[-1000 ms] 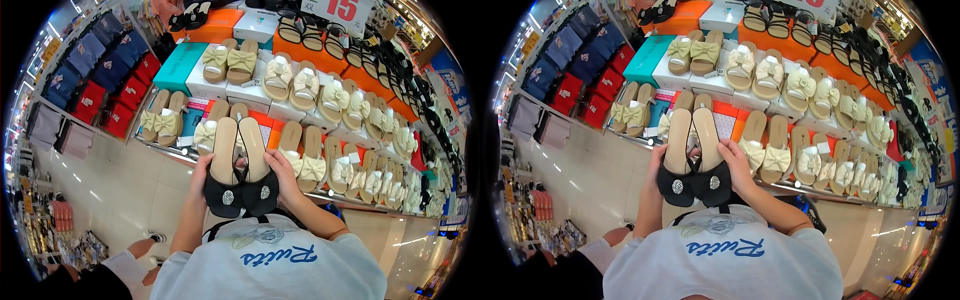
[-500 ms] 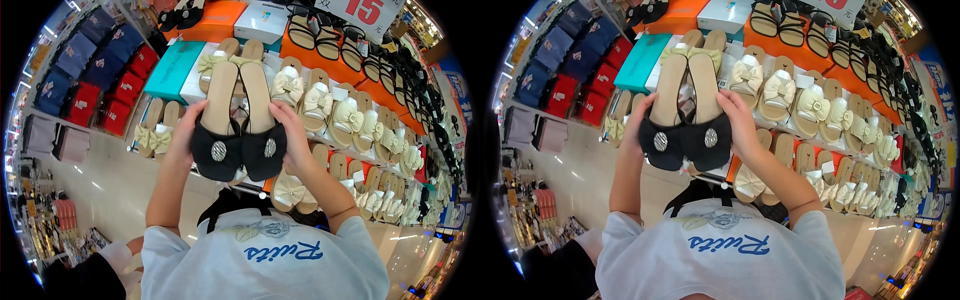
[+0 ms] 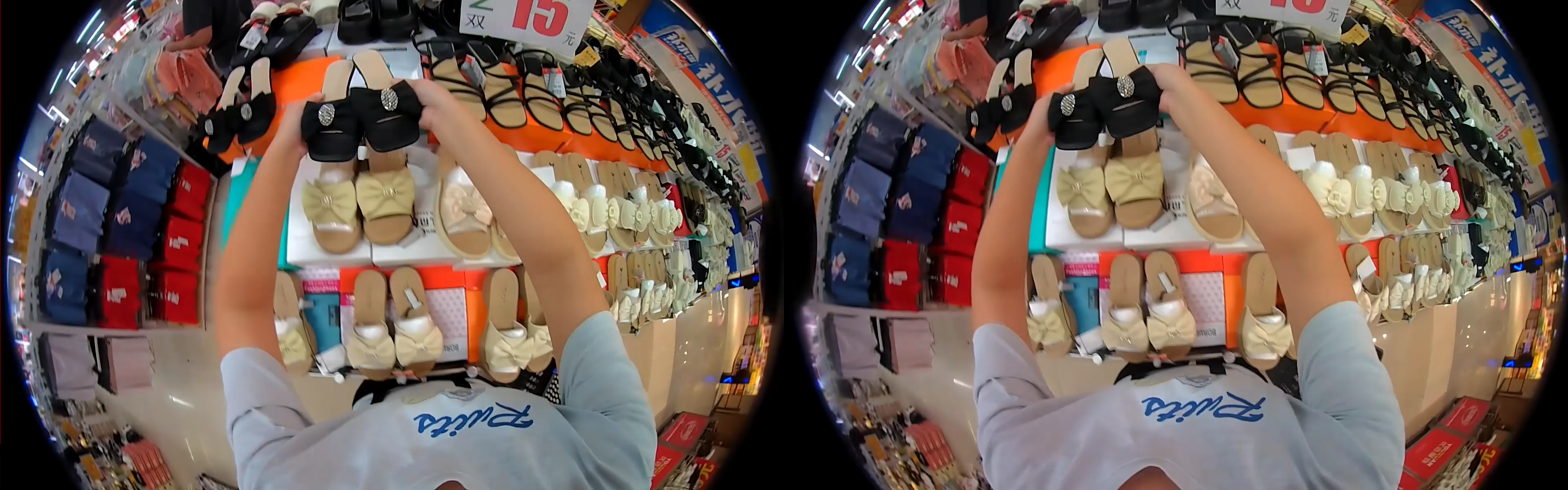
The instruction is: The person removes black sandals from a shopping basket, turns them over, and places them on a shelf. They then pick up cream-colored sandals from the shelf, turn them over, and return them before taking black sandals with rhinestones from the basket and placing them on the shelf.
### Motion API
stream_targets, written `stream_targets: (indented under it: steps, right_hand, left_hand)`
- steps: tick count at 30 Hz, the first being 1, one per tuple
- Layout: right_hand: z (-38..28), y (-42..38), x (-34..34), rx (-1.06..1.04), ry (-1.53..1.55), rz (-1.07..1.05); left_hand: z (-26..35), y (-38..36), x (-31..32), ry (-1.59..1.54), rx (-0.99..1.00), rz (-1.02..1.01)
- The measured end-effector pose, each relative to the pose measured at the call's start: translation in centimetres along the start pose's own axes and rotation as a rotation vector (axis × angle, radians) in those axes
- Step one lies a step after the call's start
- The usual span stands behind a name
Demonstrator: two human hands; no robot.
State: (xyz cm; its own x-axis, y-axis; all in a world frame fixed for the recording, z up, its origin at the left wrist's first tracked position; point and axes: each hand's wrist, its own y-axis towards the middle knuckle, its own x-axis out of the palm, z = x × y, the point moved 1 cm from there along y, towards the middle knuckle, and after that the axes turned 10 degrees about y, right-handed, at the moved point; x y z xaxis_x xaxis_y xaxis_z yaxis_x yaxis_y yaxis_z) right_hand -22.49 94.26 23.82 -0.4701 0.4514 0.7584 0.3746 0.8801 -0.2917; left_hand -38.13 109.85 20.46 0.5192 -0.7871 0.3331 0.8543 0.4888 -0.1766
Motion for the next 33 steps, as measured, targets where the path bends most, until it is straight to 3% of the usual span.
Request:
stream_targets:
  steps: [3, 5, 7, 11, 15, 19, 21, 23, 28, 33]
  right_hand:
    - [-0.2, 4.2, 0.4, -0.03, 0.054, 0.019]
    - [-0.5, 5.9, 0.0, -0.086, 0.0, 0.215]
    - [-0.9, 7.2, -0.3, -0.107, 0.008, 0.239]
    - [0.5, 8.0, -1.0, -0.182, 0.013, 0.12]
    - [5.0, 0.3, 3.7, -0.328, -0.031, 0.147]
    - [10.7, -4.7, 7.2, -0.146, 0.002, 0.01]
    - [14.8, -5.3, 8.3, -0.146, 0.114, -0.046]
    - [19.0, -5.0, 8.4, -0.14, 0.025, -0.026]
    - [26.7, -2.1, 8.7, -0.156, -0.063, 0.127]
    - [30.7, 2.1, 7.8, -0.282, -0.185, 0.237]
  left_hand:
    - [1.2, 3.0, -1.2, 0.01, 0.082, -0.02]
    - [1.6, 4.9, -1.9, 0.074, 0.137, -0.034]
    - [1.5, 7.0, -2.6, 0.021, 0.141, -0.042]
    - [2.1, 5.8, -3.4, -0.024, 0.169, -0.063]
    - [3.6, -2.7, -3.2, 0.046, 0.161, 0.027]
    - [4.2, -12.1, -4.6, -0.007, 0.121, 0.123]
    - [3.5, -15.5, -6.6, 0.017, 0.083, 0.189]
    - [2.5, -18.4, -8.1, 0.138, 0.082, 0.301]
    - [-1.9, -20.0, -15.3, 0.051, -0.043, 0.325]
    - [-4.4, -17.8, -21.0, 0.147, 0.019, 0.298]
